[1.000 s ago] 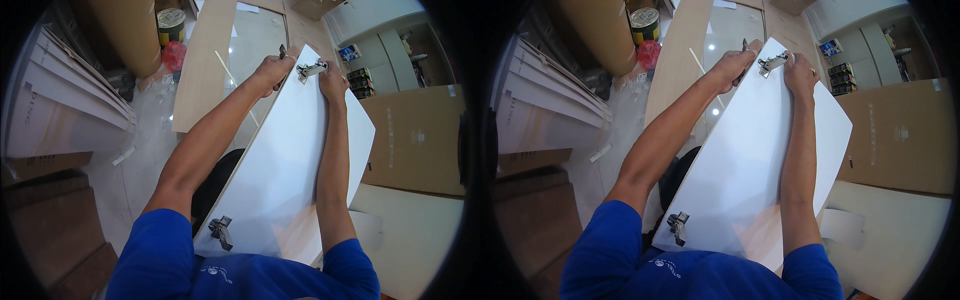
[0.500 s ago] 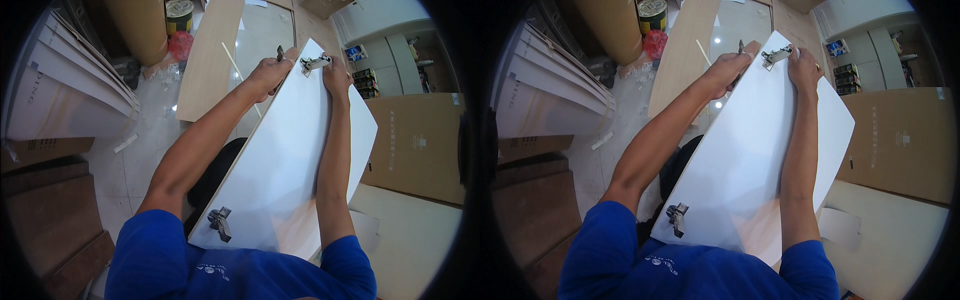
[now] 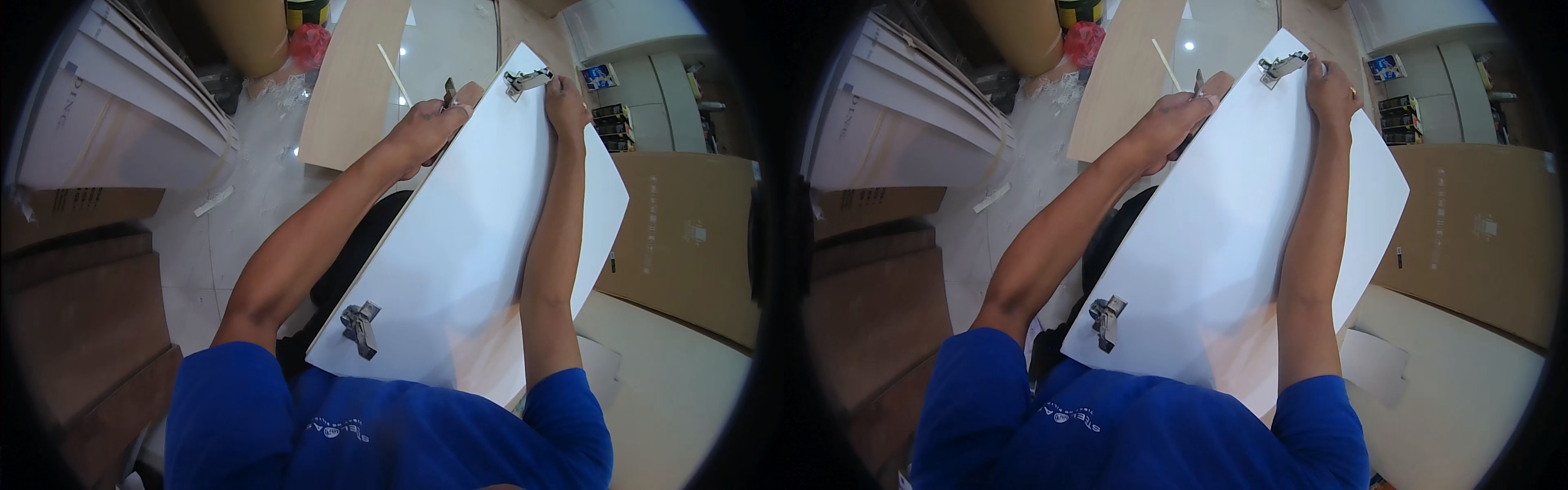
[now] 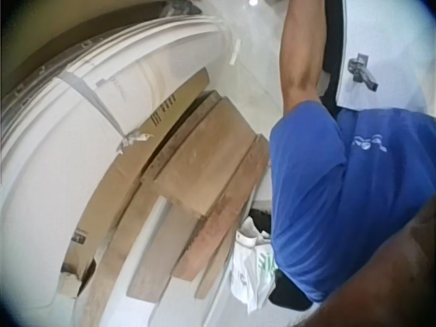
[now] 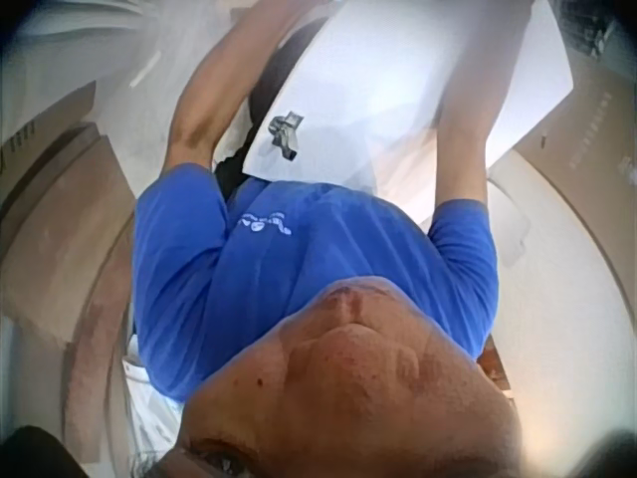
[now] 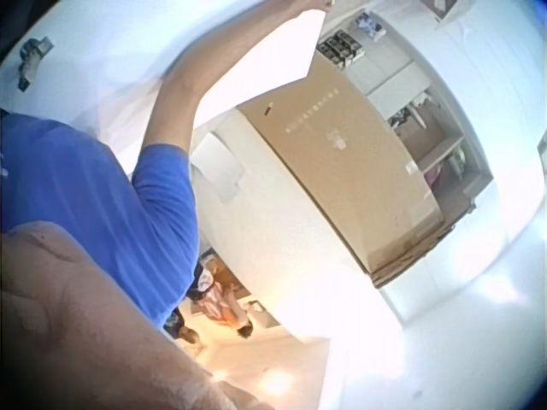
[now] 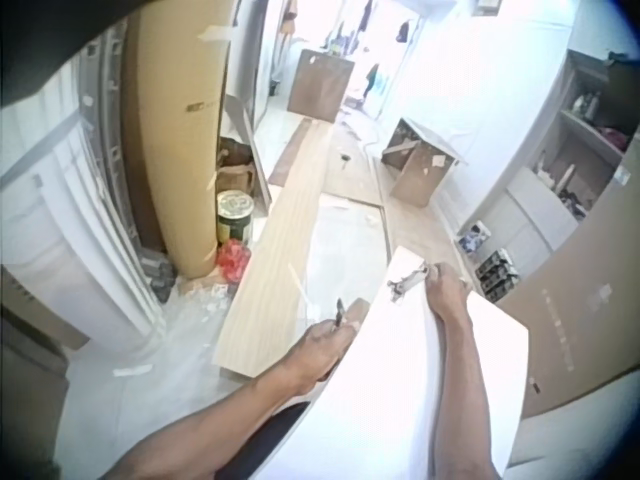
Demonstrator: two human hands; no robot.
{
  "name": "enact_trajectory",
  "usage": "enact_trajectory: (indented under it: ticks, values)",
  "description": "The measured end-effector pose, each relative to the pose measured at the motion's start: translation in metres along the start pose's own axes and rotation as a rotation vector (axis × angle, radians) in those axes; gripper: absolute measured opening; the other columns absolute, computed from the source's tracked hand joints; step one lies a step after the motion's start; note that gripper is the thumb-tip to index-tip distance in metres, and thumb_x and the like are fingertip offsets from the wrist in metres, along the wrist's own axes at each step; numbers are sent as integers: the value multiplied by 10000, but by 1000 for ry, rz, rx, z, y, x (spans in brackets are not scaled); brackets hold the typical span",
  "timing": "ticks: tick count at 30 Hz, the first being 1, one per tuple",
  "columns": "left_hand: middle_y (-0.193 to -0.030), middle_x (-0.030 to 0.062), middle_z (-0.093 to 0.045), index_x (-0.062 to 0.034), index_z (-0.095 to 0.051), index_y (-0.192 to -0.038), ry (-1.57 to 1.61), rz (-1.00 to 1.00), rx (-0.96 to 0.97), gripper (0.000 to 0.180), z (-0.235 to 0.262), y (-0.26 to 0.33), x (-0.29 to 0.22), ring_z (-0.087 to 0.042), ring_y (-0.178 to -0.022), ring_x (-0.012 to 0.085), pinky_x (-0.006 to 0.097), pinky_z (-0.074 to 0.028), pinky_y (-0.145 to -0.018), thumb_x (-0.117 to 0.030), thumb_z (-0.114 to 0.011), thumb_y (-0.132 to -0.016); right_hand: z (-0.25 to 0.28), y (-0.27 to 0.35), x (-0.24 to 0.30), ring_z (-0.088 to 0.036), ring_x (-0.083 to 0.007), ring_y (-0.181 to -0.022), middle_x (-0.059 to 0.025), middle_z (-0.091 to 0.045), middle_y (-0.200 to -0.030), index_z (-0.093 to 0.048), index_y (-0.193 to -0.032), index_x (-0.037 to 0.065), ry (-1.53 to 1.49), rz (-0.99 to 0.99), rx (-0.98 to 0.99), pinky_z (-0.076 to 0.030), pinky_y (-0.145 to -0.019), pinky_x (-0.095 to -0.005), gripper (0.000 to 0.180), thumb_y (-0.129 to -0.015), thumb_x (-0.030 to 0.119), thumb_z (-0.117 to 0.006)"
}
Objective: The person assembles a white cabinet door by attaching hinges and a latch. They use a screwdriver to secure the hinges and then attach a latch mechanism to the door.
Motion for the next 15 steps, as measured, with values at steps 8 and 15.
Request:
enact_trajectory:
  ticks: [8, 15]
  values:
    - [-881, 48, -645, 13, -651, -1039, 31, -5, 26, 425, 10, 59, 13, -591, -744, 127, 309, -503, -637, -410, -641, -998, -13, -23, -22, -592, -348, -1328, -140, -707, -1338, -688, -1363, 171, -15, -1, 28, -200, -1172, -595, 622, -1003, 635, -482]
    - [-894, 47, -645, 28, -648, -1039, -59, -17, -21, 434, 21, 103, 38, -593, -818, 131, 310, -508, -730, -405, -632, -1011, -23, -38, -45, -607, -327, -1313, -132, -721, -1319, -711, -1358, 187, 6, -4, 11, -249, -1136, -643, 687, -955, 708, -516]
Point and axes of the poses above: each hand's wrist, its own y-axis away from the middle knuckle, its own z-axis out of the back of the hand, x = y × z, the point moved 1 cm from there along -y, towards the middle knuckle
